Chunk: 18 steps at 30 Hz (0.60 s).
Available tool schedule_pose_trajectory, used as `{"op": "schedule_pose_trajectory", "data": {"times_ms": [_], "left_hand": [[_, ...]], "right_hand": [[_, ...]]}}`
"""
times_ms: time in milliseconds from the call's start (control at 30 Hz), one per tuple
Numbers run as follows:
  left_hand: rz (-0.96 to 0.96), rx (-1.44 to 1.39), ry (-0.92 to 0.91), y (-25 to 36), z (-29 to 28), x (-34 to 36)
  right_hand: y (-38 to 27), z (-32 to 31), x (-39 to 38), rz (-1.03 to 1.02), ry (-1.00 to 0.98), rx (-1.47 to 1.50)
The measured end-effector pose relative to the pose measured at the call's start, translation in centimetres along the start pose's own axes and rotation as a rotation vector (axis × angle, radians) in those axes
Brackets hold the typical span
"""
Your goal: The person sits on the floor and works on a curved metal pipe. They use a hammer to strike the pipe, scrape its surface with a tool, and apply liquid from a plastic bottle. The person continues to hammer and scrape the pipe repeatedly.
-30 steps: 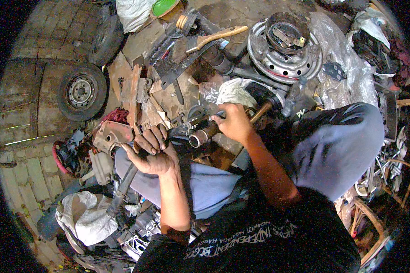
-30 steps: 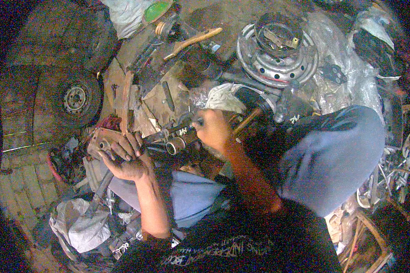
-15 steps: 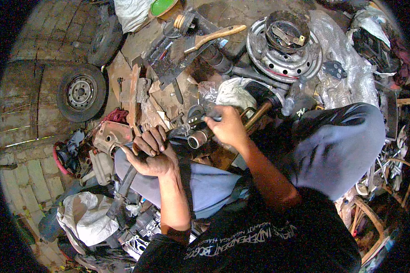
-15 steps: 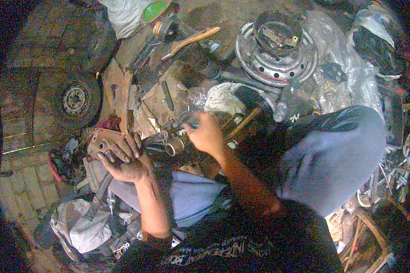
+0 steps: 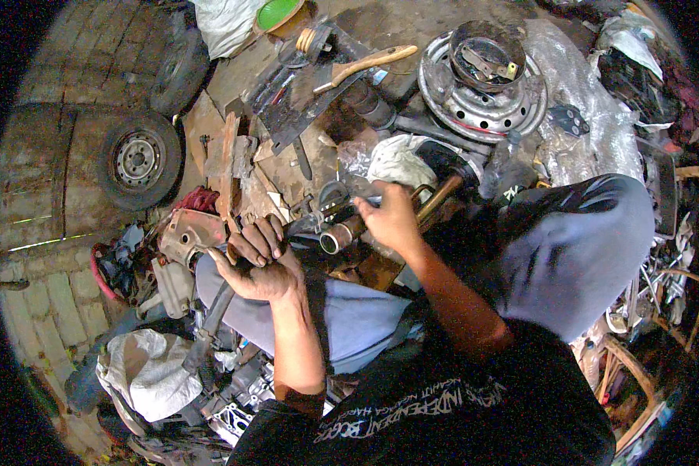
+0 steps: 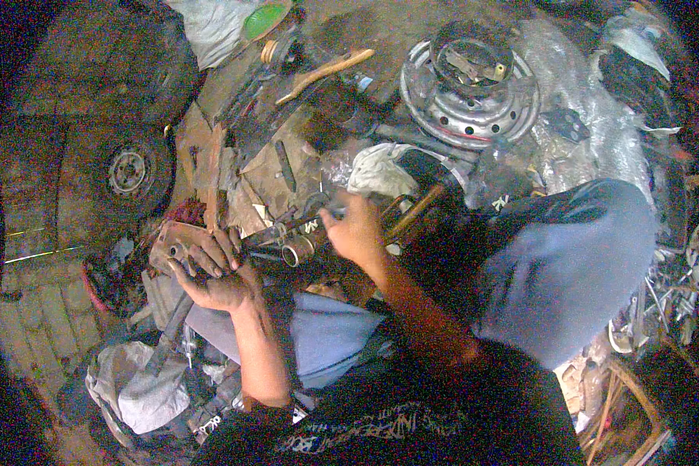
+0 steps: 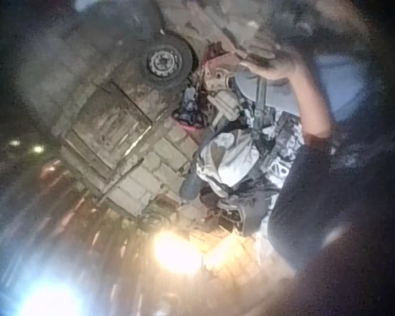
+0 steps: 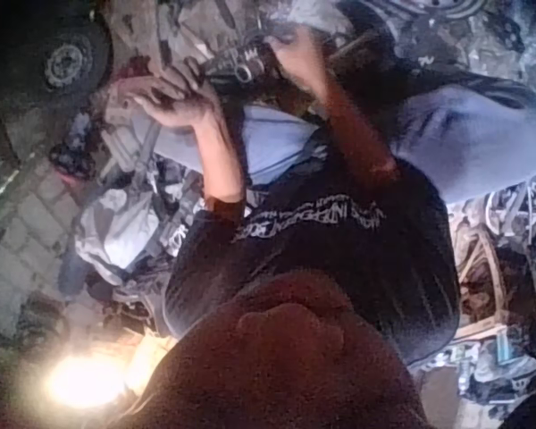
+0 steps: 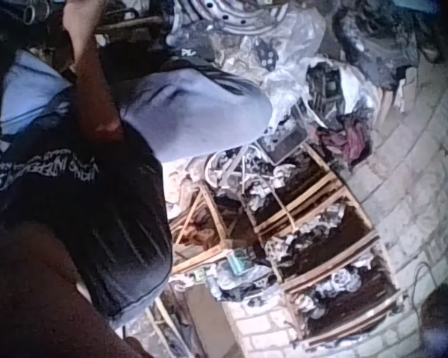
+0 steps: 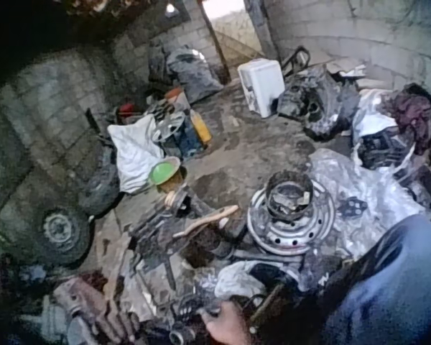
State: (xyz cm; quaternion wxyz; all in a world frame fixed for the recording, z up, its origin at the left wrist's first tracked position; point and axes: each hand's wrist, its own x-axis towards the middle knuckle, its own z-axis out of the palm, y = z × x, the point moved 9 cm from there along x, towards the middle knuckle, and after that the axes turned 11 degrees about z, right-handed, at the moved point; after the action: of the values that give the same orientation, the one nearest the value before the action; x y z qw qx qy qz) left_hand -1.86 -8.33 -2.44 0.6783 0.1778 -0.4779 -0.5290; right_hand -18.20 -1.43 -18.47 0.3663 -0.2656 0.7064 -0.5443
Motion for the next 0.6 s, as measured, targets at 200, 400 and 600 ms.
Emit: {"op": "schedule_pose_trajectory", "data": {"times_ms": [200, 400, 600], "left_hand": [[0.002, -0.007, -0.044, -0.2, -0.5, 0.1], [-0.01, -0.038, -0.025, -0.3, -0.6, -0.1], [-0.037, -0.045, 0.004, -0.7, -0.7, 0.1]], "right_hand": [[-2.3, 0.9, -0.8, 0.033, -0.107, 0.032], [-1.6, 1.5, -0.8, 0.008, -0.121, 0.039], [0.9, 0.8, -0.1, -0.041, 0.073, -0.003]]}}
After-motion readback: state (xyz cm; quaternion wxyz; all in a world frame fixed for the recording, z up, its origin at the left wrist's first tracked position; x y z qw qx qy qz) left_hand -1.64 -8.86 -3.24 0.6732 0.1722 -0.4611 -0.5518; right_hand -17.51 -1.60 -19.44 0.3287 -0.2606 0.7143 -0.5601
